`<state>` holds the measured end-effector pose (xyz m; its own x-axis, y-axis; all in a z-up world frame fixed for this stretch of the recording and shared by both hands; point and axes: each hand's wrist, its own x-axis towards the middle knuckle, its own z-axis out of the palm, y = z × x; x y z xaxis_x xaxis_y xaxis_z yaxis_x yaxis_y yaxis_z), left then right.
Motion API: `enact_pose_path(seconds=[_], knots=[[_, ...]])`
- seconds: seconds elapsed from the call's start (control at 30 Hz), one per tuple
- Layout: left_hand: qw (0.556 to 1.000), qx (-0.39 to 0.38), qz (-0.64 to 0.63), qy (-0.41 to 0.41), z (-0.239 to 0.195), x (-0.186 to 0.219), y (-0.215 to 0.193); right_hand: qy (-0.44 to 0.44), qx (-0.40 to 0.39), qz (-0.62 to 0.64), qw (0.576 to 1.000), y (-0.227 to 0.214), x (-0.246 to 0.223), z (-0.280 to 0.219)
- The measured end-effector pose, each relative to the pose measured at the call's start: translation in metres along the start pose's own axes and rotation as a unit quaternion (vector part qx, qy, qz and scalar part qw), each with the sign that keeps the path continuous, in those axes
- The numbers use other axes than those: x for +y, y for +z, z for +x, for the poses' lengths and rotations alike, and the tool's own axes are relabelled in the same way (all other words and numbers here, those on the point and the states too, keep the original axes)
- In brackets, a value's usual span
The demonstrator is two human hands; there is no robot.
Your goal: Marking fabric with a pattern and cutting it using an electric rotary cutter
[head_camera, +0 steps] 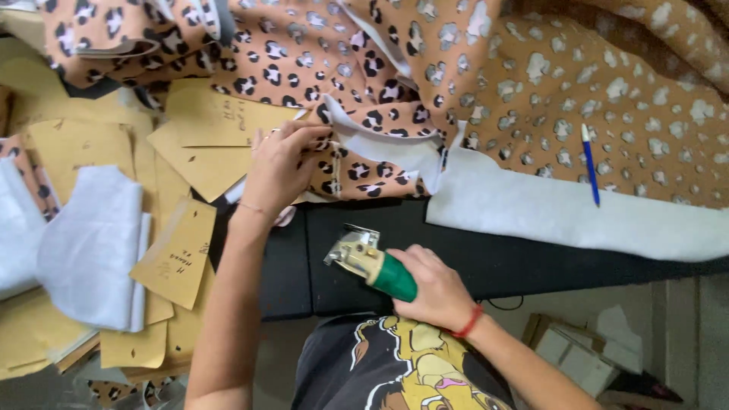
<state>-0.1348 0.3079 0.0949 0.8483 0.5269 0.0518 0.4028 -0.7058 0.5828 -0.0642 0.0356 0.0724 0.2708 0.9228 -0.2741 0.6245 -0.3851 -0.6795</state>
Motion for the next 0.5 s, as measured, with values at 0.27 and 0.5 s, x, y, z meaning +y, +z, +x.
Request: enact_pose_path(seconds=[0.27,0.5], knots=[[0.962,0.146,-0.13,0.189,-0.028,0.105,0.066,0.427,0.085,0.402,0.806,-0.064,0.098,-0.158],[0.954,-0.087,0.088,0.272,-0.049,0.177,0.224,0.594,0.168,0.303,0.727,-0.098,0.061,-0.125]])
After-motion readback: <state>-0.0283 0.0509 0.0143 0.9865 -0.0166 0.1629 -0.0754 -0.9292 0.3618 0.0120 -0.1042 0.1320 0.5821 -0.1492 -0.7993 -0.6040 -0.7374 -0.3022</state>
